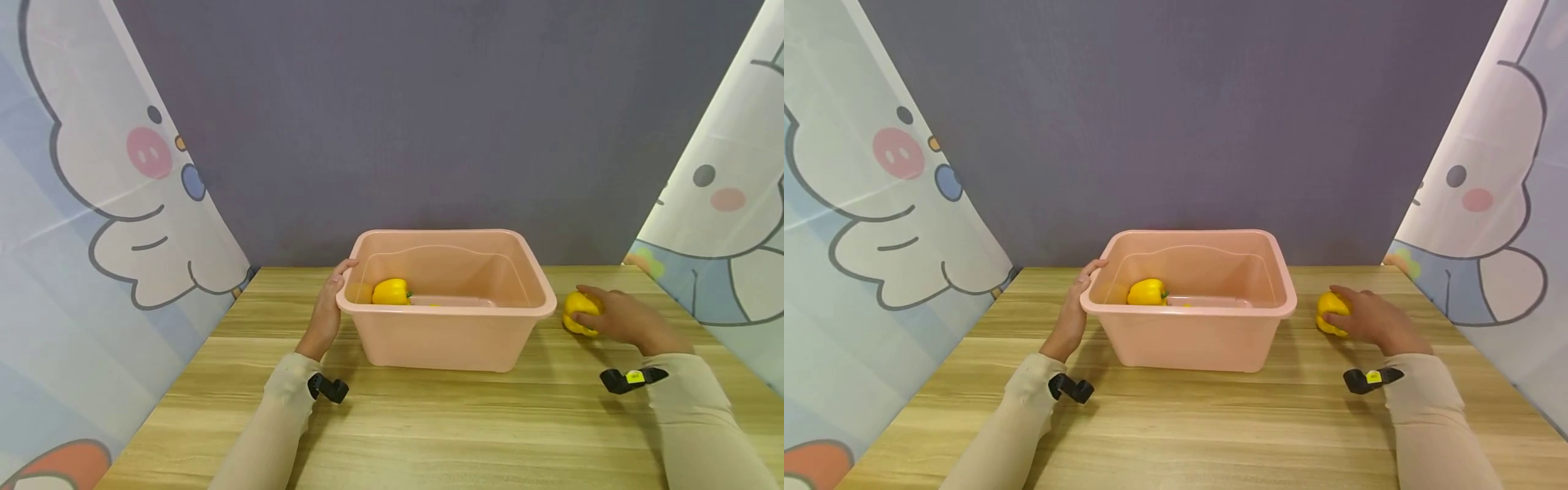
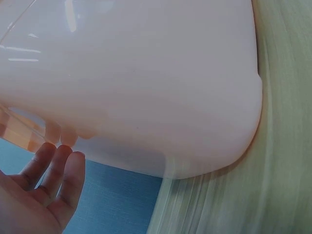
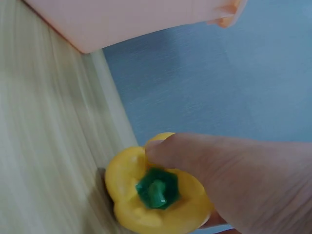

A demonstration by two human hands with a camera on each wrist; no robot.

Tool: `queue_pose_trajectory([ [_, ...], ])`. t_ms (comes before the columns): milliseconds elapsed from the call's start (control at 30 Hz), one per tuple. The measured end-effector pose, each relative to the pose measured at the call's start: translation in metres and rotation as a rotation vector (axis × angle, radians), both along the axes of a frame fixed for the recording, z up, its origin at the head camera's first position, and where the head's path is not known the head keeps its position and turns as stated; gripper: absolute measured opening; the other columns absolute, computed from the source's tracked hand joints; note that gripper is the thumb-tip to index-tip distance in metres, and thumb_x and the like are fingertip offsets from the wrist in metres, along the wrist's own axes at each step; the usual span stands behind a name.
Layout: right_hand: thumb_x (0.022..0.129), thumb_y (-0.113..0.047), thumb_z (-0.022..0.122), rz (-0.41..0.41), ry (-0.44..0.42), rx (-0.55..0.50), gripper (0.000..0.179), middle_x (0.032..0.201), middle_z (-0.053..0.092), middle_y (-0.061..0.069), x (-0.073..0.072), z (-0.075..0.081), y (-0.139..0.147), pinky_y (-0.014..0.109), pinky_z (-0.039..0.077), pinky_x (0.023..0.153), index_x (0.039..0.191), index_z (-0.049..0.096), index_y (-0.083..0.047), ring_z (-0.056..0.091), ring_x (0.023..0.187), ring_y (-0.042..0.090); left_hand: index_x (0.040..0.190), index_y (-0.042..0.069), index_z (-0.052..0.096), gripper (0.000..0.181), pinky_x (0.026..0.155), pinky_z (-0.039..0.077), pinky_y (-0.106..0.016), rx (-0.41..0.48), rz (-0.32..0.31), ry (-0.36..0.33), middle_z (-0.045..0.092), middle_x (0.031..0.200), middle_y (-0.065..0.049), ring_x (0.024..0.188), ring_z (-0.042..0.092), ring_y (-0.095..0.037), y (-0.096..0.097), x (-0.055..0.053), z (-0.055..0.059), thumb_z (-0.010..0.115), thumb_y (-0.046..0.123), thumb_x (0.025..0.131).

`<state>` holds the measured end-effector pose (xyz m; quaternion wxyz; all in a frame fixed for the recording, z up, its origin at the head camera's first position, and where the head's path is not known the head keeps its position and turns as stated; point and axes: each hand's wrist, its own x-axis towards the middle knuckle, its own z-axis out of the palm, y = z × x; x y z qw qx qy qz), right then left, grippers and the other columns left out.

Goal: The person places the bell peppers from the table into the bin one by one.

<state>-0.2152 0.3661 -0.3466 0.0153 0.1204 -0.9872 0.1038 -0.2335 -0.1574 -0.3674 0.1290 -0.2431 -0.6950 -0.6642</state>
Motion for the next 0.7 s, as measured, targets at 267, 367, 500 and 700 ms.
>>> queue_pose_trajectory([
  [267,0.093,-0.049,0.065,-0.03,0.0,0.029,0.079,0.119,0.058,0.039,-0.0009,-0.0035,-0.0023,0.072,0.042,0.084,0.143,0.042,0.007,0.055,0.107,0.057,0.147,0.006,0.043,0.052,0.104,0.038,-0.033,-0.004,-0.005,-0.008,0.039,0.153,-0.009,0.132,0.041,-0.023,-0.0004,-0.0006,-0.0004,0.025,0.034,0.107],
  [367,0.093,-0.049,0.065,-0.04,-0.001,0.027,0.077,0.122,0.057,0.039,-0.0013,-0.0034,-0.003,0.072,0.041,0.084,0.143,0.043,0.007,0.054,0.108,0.058,0.147,0.006,0.043,0.052,0.105,0.037,-0.035,-0.003,-0.004,-0.005,0.04,0.153,-0.009,0.133,0.04,-0.023,-0.0008,-0.0011,-0.0009,0.025,0.034,0.107],
  [500,0.094,-0.049,0.064,-0.044,0.014,0.016,0.076,0.119,0.058,0.039,-0.0018,-0.0037,-0.0021,0.07,0.043,0.083,0.14,0.045,0.008,0.055,0.105,0.056,0.147,0.006,0.043,0.051,0.107,0.035,-0.037,-0.004,-0.002,-0.001,0.039,0.153,-0.008,0.134,0.039,-0.023,-0.0014,-0.0017,-0.0021,0.024,0.033,0.107],
  [700,0.094,-0.048,0.064,-0.059,0.036,-0.025,0.074,0.11,0.061,0.036,-0.001,-0.0042,0.0023,0.06,0.046,0.074,0.135,0.048,0.01,0.059,0.092,0.045,0.147,0.005,0.043,0.052,0.106,0.035,-0.037,0.001,-0.011,0.002,0.039,0.153,-0.01,0.134,0.039,-0.024,-0.001,-0.0018,-0.0021,0.025,0.033,0.107],
])
